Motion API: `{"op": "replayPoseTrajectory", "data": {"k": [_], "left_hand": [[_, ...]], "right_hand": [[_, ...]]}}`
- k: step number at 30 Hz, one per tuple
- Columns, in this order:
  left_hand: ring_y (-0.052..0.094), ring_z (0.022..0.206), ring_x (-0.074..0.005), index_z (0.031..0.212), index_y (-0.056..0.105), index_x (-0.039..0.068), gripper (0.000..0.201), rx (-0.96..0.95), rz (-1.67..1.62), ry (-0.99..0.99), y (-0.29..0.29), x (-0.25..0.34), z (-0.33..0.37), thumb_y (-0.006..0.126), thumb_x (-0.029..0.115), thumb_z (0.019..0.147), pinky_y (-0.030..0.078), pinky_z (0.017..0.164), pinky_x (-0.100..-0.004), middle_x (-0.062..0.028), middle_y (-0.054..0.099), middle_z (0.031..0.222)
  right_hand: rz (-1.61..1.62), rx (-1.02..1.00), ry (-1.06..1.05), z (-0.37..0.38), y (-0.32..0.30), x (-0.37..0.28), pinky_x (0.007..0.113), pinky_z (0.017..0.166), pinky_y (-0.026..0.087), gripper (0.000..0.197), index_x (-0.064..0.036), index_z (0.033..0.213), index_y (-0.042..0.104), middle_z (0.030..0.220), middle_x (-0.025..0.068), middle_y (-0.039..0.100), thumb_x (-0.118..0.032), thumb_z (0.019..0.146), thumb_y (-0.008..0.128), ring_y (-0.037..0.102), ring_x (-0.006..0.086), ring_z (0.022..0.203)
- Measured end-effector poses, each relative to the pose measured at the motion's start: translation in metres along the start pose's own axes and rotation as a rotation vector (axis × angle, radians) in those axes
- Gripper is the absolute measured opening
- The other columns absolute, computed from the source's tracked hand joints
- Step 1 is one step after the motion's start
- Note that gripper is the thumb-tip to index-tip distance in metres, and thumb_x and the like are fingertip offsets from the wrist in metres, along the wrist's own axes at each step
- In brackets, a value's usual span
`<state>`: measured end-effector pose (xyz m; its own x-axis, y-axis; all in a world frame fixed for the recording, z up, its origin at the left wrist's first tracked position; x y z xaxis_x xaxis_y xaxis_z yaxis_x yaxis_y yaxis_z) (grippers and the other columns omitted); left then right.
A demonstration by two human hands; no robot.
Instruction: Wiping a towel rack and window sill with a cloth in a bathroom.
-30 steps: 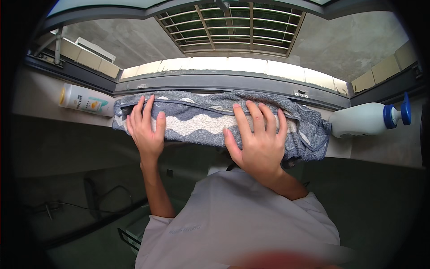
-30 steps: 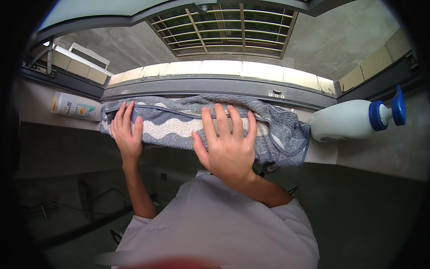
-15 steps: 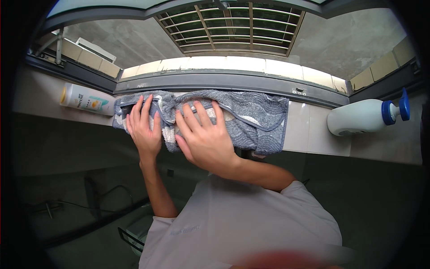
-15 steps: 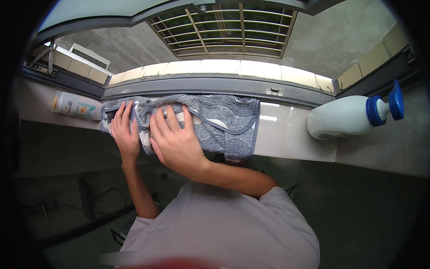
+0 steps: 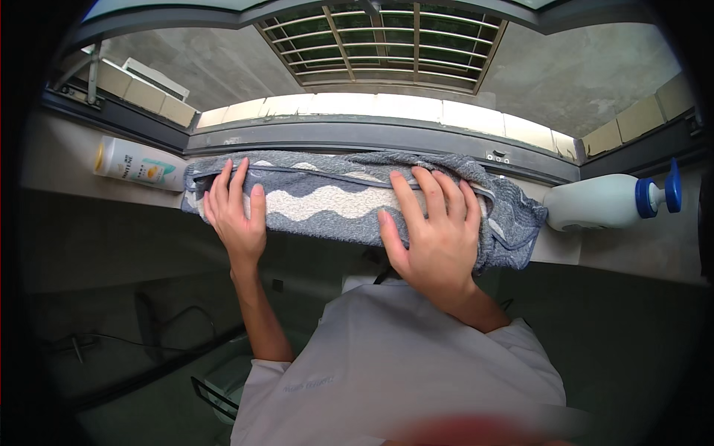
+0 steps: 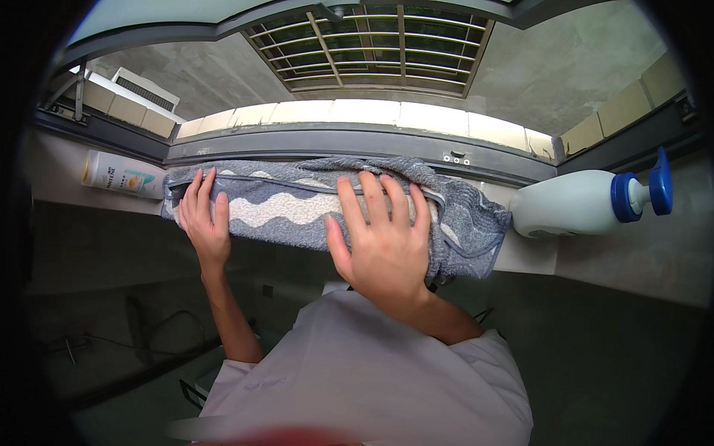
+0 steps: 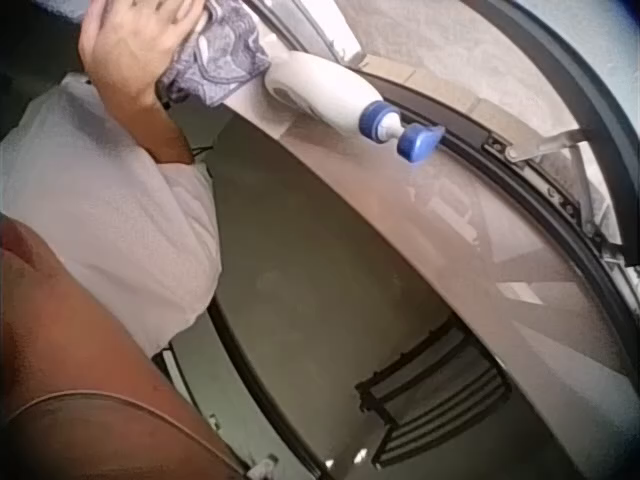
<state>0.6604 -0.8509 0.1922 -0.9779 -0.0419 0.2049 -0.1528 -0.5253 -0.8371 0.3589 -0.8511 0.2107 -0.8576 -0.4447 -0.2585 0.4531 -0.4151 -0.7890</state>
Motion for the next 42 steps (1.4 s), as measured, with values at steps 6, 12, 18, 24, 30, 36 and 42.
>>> {"op": "replayPoseTrajectory", "data": {"k": [6,12,18,24,30,36,42], "left_hand": [[0.047,0.144,-0.0373,0.143,0.066,0.008,0.051,-0.075,0.008,0.105,0.013,0.054,-0.013,0.063,0.029,0.097,0.021,0.125,-0.0615,-0.0138,0.052,0.16],[0.047,0.144,-0.0411,0.121,0.07,-0.002,0.043,-0.171,-0.126,0.269,0.01,0.133,-0.026,0.066,0.021,0.085,0.021,0.125,-0.0625,-0.0177,0.052,0.16],[0.051,0.14,-0.0354,0.144,0.068,0.012,0.06,-0.129,-0.109,0.234,0.013,0.099,-0.016,0.07,0.036,0.089,0.027,0.122,-0.0596,-0.0141,0.057,0.155],[0.052,0.138,-0.0372,0.146,0.067,0.015,0.052,0.006,-0.081,0.059,0.002,0.011,-0.004,0.064,0.033,0.098,0.028,0.122,-0.0541,-0.0137,0.059,0.153],[0.052,0.139,-0.0382,0.146,0.068,0.016,0.049,0.054,-0.049,0.019,0.004,0.009,-0.006,0.061,0.034,0.101,0.027,0.123,-0.0534,-0.0137,0.059,0.153],[0.052,0.14,-0.0358,0.145,0.068,0.014,0.047,0.055,-0.034,0.019,0.007,0.009,-0.003,0.058,0.033,0.103,0.028,0.123,-0.051,-0.0133,0.06,0.153],[0.052,0.139,-0.036,0.144,0.068,0.013,0.047,0.055,-0.072,0.01,0.007,-0.003,0.0,0.06,0.033,0.102,0.028,0.122,-0.0507,-0.013,0.06,0.153]], "right_hand": [[-0.051,0.02,0.008,0.002,0.009,-0.001,0.056,0.112,0.042,0.044,-0.0145,0.129,0.071,0.133,0.0078,0.062,-0.037,0.091,0.071,0.057,0.0284,0.124],[-0.045,-0.015,0.005,0.004,0.007,-0.001,0.056,0.112,0.042,0.046,-0.0154,0.132,0.071,0.133,0.0075,0.062,-0.035,0.09,0.072,0.056,0.0283,0.126],[-0.046,0.0,0.015,0.002,0.008,0.001,0.056,0.112,0.042,0.045,-0.0154,0.131,0.072,0.133,0.0073,0.062,-0.035,0.09,0.072,0.057,0.0282,0.126],[-0.042,0.01,0.015,0.003,0.005,-0.003,0.056,0.111,0.043,0.044,-0.015,0.13,0.073,0.132,0.0075,0.062,-0.034,0.09,0.072,0.057,0.0287,0.124],[-0.065,0.023,0.014,0.005,0.013,-0.011,0.058,0.111,0.043,0.045,-0.0124,0.129,0.072,0.132,0.0097,0.062,-0.033,0.09,0.072,0.057,0.0325,0.125],[0.042,-0.048,-0.138,0.018,0.045,-0.061,0.062,0.113,0.04,0.05,-0.0049,0.133,0.068,0.136,0.0137,0.061,-0.033,0.091,0.07,0.055,0.0358,0.128],[0.22,-0.069,-0.206,0.017,0.047,-0.068,0.058,0.117,0.038,0.051,-0.0045,0.135,0.067,0.138,0.0147,0.062,-0.033,0.092,0.071,0.055,0.0353,0.13]]}}
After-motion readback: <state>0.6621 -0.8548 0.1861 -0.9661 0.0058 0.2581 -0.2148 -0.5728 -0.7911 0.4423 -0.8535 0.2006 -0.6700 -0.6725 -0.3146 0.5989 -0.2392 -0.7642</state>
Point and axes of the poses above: each hand's wrist, its own z-axis towards the middle knuckle, its own y-axis out of the palm, x = y × z, the point moved 7 cm from there along z, towards the middle knuckle
